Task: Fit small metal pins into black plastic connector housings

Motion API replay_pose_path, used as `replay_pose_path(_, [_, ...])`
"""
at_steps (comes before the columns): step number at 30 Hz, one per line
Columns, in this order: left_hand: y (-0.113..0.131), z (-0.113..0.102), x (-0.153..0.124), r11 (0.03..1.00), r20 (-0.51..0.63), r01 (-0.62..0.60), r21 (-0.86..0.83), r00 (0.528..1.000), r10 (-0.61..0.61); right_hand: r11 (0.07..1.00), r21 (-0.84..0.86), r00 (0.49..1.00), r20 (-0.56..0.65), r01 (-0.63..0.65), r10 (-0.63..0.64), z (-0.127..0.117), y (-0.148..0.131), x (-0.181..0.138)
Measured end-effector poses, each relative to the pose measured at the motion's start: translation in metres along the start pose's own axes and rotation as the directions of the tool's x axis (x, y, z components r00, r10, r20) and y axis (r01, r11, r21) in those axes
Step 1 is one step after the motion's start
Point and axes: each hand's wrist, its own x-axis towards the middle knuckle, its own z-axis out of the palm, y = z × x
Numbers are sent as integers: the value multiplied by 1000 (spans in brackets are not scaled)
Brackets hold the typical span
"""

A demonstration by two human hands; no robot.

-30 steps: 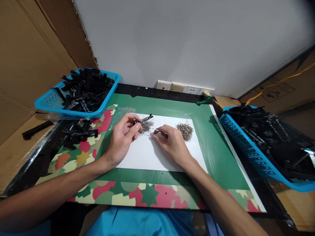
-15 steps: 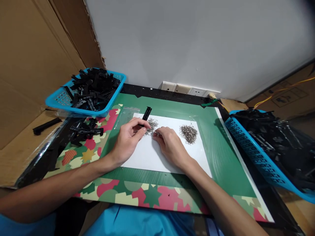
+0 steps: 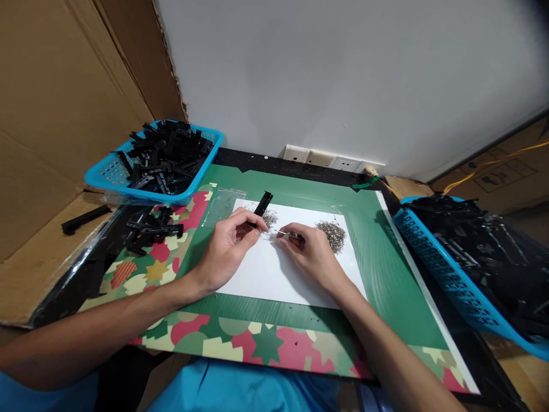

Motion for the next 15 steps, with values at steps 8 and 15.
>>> replay_pose_path(8, [-1,1,0,1000,11,-1,13,1000,1,997,-64,998,27,53,-52,17,0,6])
replay_pose_path(15, [-4,0,0,1000,44,-21,5,999,21,999,8,998,27,49,-49,11,-2,2])
